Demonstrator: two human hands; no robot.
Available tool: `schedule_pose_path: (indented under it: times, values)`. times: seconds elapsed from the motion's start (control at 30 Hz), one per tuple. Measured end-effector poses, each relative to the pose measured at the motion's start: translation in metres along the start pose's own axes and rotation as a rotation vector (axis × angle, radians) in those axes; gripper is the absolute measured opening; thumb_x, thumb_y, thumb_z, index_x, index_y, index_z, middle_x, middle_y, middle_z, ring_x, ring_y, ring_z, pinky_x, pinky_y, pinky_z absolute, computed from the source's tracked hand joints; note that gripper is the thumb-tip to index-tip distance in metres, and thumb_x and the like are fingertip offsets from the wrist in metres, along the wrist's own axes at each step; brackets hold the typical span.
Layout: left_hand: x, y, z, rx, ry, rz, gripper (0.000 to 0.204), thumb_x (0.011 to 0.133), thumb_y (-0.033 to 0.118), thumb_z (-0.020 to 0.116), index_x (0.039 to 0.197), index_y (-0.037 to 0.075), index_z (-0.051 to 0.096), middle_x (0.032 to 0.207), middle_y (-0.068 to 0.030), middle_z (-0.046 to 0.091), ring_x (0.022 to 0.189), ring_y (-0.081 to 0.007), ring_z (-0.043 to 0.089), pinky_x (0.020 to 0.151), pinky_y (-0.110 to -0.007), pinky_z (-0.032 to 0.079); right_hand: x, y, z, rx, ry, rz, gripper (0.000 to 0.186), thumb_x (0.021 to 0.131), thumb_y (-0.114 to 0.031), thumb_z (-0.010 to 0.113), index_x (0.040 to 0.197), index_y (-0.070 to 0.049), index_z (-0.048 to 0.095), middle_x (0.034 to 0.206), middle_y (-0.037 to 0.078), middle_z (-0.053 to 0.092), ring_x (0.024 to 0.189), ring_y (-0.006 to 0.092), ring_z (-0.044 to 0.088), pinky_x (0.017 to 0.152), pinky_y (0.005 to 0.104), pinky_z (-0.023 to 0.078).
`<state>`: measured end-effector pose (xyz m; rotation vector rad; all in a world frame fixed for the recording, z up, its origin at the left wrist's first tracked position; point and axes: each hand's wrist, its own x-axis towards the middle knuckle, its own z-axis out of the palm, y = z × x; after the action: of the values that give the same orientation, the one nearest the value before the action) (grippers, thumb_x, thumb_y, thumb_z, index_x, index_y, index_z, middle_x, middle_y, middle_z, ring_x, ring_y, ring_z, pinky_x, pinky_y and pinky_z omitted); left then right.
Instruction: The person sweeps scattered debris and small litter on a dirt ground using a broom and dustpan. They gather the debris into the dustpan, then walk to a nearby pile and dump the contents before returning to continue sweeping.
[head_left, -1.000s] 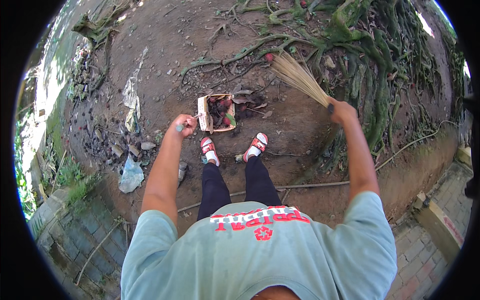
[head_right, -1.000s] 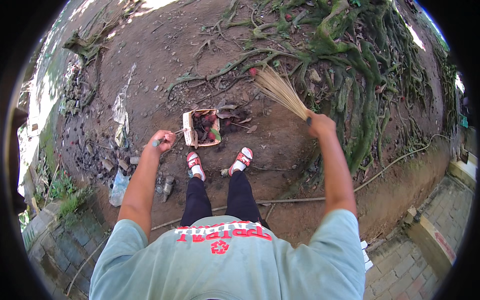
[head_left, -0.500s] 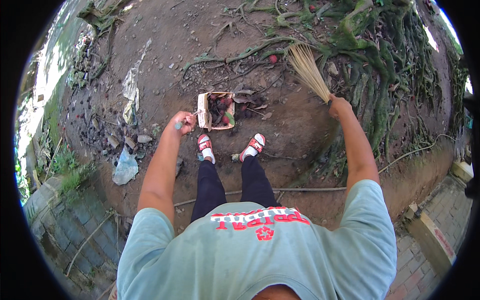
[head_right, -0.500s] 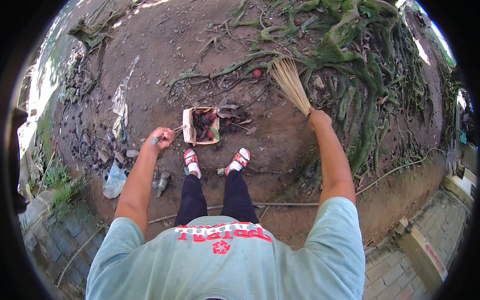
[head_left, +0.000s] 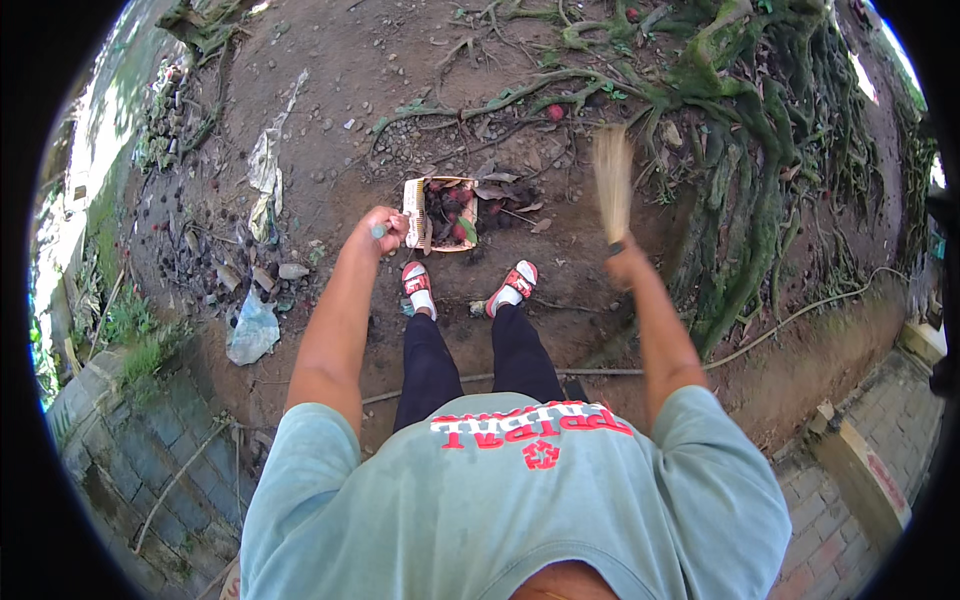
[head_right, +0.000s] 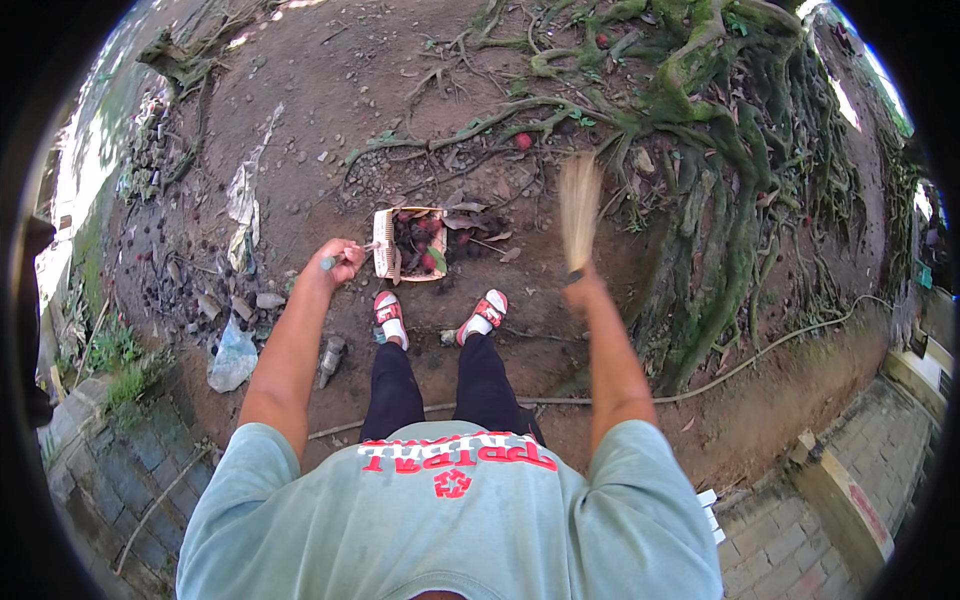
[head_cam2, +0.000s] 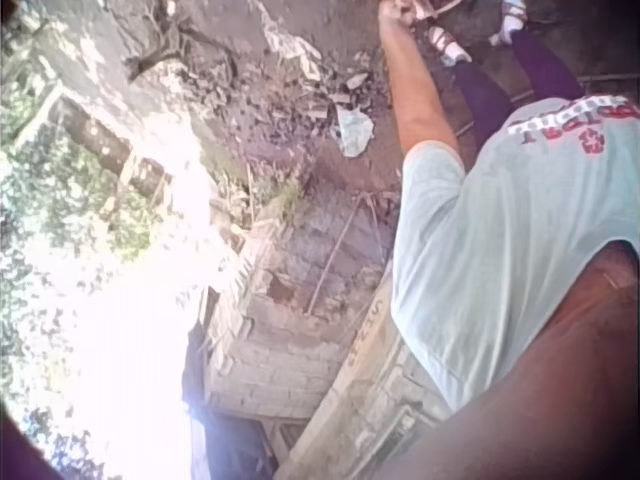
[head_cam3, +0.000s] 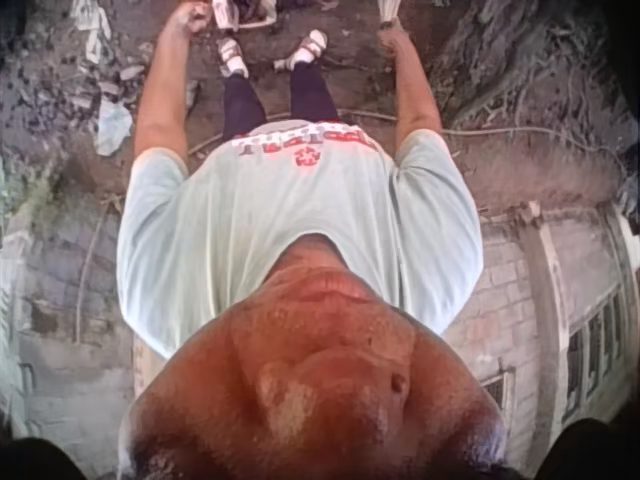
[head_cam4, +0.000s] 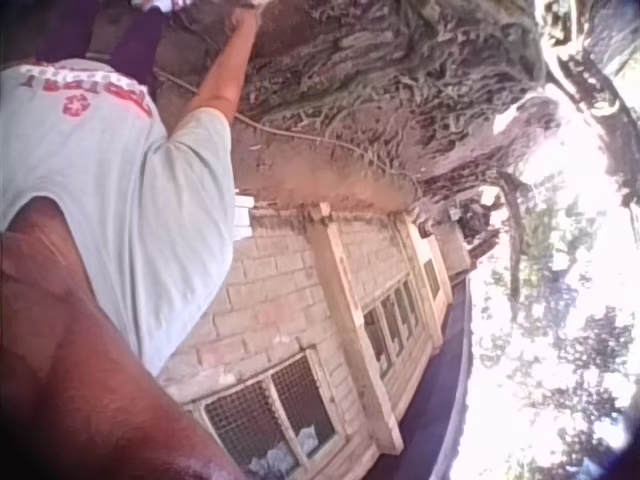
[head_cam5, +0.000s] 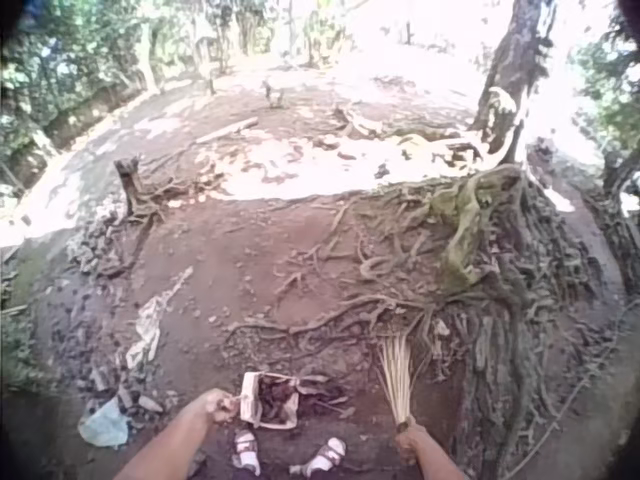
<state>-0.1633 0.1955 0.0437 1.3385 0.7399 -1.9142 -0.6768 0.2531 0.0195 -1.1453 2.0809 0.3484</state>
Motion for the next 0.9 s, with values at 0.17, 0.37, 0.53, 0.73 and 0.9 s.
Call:
schedule_pose_path:
  times: [0.17, 0.37, 0.53, 0.73, 0.9]
  values:
    - [-0.001, 0.003, -0.018, 0.039, -0.018, -0.039, 0.012, 0.091, 0.001, 0.037, 0.078, 0.002, 0.035, 0.066, -0.0036, 0.043, 0.045, -0.0074, 0.04, 0.037, -0.019, 0.039, -0.13, -0.026, 0.058, -0.015, -0.463, -0.012, 0.097, 0.067, -0.022, 0.071, 0.15, -0.021, 0.02, 0.125, 0.026, 0.055, 0.114, 0.0365, 0.057, 0.095, 0.0392, 0.047]
    - [-0.033, -0.01, -0.077, -0.052, -0.079, -0.051, 0.014, 0.092, 0.004, 0.037, 0.079, 0.001, 0.037, 0.062, -0.0018, 0.04, 0.042, -0.0076, 0.037, 0.036, -0.021, 0.036, -0.194, -0.043, -0.081, -0.145, -0.219, -0.093, 0.086, 0.074, -0.018, 0.069, 0.148, -0.029, 0.026, 0.115, 0.025, 0.061, 0.109, 0.0374, 0.059, 0.094, 0.0417, 0.047]
    - [-0.054, -0.059, -0.144, -0.282, -0.162, 0.004, 0.018, 0.095, 0.008, 0.041, 0.086, -0.007, 0.04, 0.061, -0.0021, 0.04, 0.043, -0.0083, 0.038, 0.038, -0.02, 0.036, -0.077, -0.109, -0.061, -0.161, -0.007, -0.044, 0.084, 0.074, -0.013, 0.061, 0.148, -0.024, 0.023, 0.115, 0.023, 0.061, 0.106, 0.0377, 0.06, 0.09, 0.0436, 0.049]
    - [-0.036, -0.082, -0.17, -0.648, -0.186, -0.001, 0.012, 0.092, 0.002, 0.04, 0.083, -0.007, 0.039, 0.064, -0.004, 0.04, 0.046, -0.012, 0.04, 0.042, -0.022, 0.039, -0.112, -0.112, 0.0, -0.268, -0.375, -0.156, 0.083, 0.072, -0.013, 0.061, 0.147, -0.023, 0.027, 0.121, 0.024, 0.058, 0.11, 0.0367, 0.059, 0.093, 0.0425, 0.047]
    - [-0.03, -0.052, -0.148, -0.668, -0.148, 0.032, 0.008, 0.089, -0.002, 0.037, 0.082, -0.005, 0.037, 0.068, -0.0075, 0.041, 0.047, -0.0132, 0.041, 0.042, -0.023, 0.041, -0.182, -0.095, -0.064, -0.198, -0.223, -0.115, 0.083, 0.073, -0.014, 0.061, 0.148, -0.022, 0.027, 0.12, 0.025, 0.059, 0.109, 0.0373, 0.059, 0.094, 0.0425, 0.047]
